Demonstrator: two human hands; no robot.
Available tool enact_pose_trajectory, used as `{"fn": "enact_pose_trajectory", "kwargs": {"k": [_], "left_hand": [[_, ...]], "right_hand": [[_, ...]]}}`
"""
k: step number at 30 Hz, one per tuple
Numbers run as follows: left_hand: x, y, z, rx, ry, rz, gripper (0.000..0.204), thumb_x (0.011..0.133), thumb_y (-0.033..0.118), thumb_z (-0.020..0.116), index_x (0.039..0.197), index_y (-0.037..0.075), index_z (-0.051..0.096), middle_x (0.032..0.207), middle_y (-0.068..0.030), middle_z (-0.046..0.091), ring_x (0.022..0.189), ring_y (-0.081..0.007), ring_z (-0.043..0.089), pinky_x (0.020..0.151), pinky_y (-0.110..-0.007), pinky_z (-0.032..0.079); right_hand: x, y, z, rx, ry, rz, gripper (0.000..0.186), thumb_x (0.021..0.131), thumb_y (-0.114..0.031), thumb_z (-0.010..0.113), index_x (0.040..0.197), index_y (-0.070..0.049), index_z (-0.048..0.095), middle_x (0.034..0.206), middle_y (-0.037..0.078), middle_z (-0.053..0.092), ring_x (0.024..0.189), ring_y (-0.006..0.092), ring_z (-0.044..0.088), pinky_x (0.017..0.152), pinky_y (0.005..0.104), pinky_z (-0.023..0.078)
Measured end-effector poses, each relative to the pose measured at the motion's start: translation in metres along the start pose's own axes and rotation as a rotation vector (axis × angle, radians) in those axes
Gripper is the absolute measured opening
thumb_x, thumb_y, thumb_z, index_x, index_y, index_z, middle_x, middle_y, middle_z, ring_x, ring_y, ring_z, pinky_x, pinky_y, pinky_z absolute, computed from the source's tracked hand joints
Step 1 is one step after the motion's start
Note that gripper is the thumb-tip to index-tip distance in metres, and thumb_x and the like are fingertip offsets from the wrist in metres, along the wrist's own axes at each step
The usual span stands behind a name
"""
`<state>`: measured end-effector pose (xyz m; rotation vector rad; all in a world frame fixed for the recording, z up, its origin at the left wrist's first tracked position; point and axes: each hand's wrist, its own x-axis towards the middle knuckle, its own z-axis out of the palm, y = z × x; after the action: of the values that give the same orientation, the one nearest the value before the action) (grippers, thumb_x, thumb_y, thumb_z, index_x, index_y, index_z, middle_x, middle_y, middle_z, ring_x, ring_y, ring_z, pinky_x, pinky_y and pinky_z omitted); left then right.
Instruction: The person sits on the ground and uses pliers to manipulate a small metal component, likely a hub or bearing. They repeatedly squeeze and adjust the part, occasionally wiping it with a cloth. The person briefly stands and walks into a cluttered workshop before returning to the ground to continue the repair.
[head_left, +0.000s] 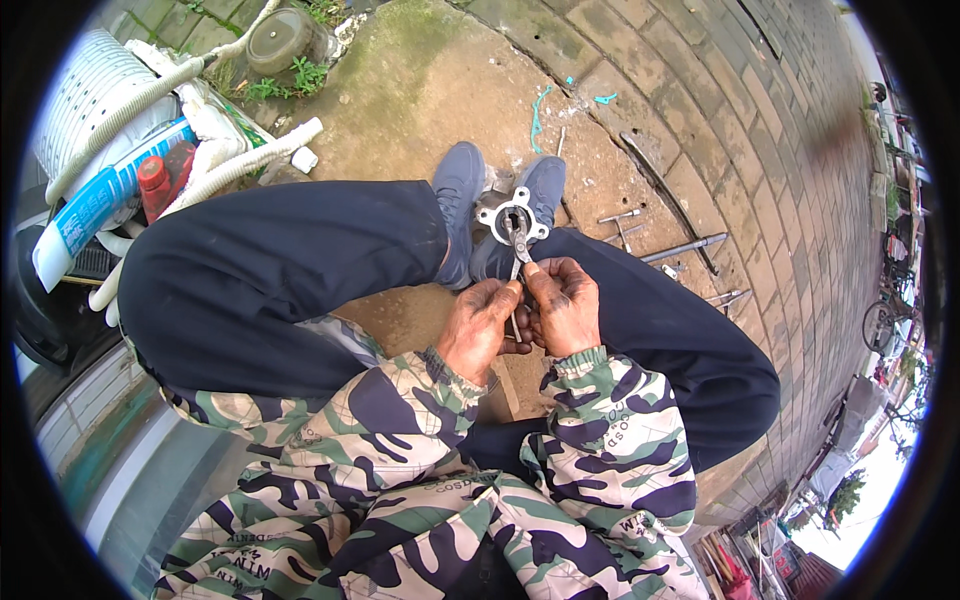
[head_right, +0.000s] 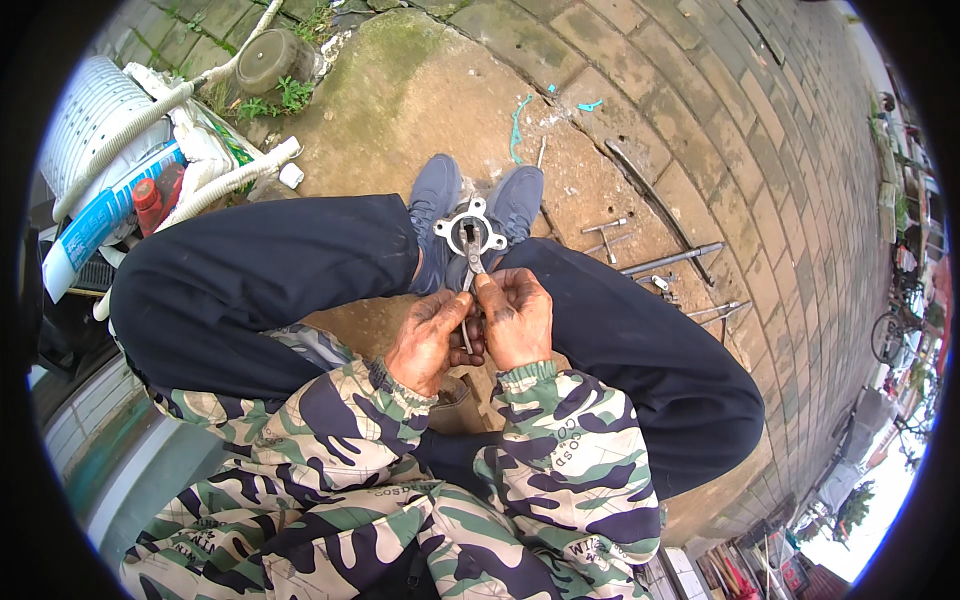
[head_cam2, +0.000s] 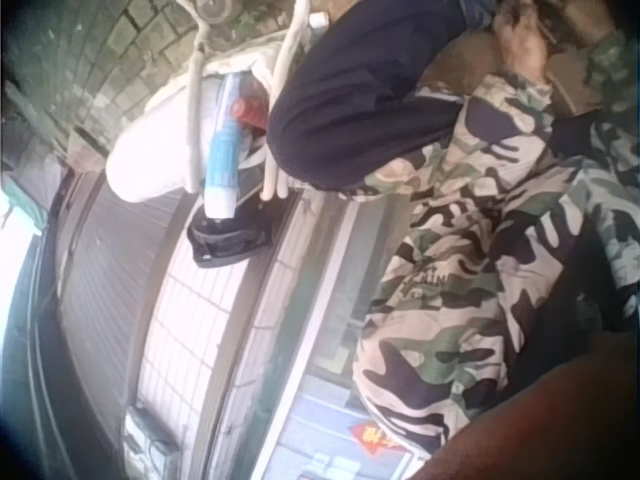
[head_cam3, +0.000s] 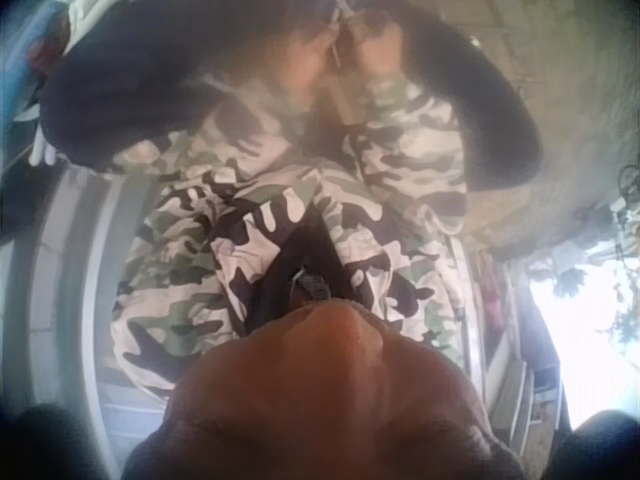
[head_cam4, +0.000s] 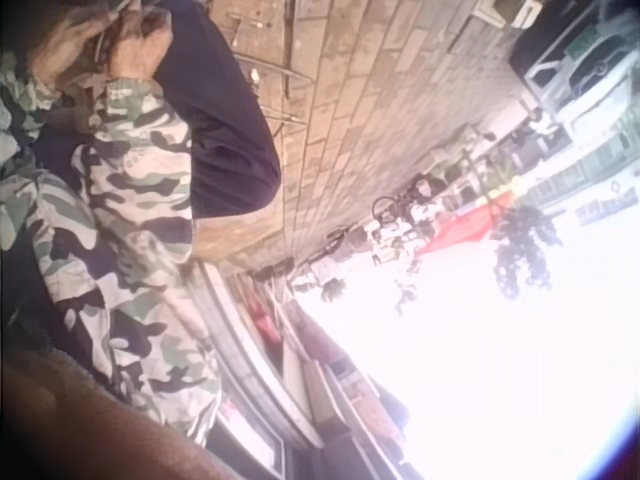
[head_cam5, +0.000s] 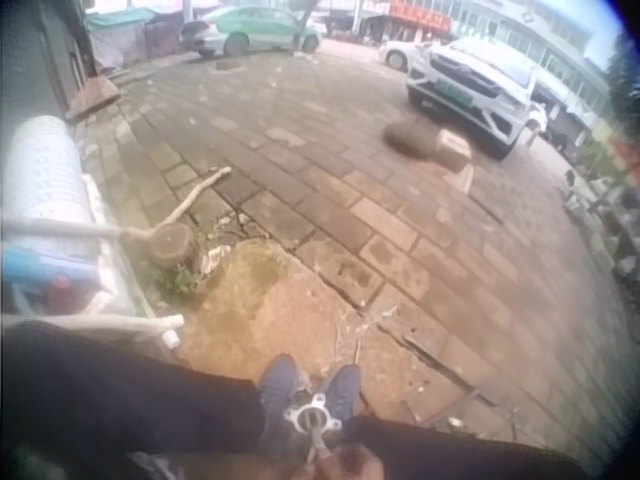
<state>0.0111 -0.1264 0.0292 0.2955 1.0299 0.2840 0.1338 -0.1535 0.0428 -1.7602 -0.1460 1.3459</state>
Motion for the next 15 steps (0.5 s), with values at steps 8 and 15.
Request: {"fn": "enact_pose_trajectory", "kwargs": {"k": [8,15], "left_hand": [[0.013,0.000,0.000,-0.310,-0.045,-0.084,0.027,0.094,0.033,0.068,0.104,0.008,0.064,0.077,0.0012,0.056,0.064,-0.0112,0.056,0.060,-0.031,0.052],[0.008,0.012,-0.003,-0.200,-0.129,-0.089,0.025,0.092,0.024,0.073,0.090,0.004,0.058,0.077,-0.0034,0.056,0.064,-0.0126,0.058,0.056,-0.030,0.053]], "right_hand": [[-0.006,0.000,0.005,-0.294,0.081,-0.189,0.022,0.096,-0.007,0.056,0.112,0.004,0.066,0.071,0.008,0.066,0.058,0.0089,0.061,0.049,0.0269,0.048],[0.015,-0.002,-0.015,-0.300,-0.140,-0.067,0.018,0.096,-0.013,0.057,0.094,0.005,0.061,0.068,0.011,0.064,0.049,0.0164,0.060,0.045,0.0309,0.047]]}}
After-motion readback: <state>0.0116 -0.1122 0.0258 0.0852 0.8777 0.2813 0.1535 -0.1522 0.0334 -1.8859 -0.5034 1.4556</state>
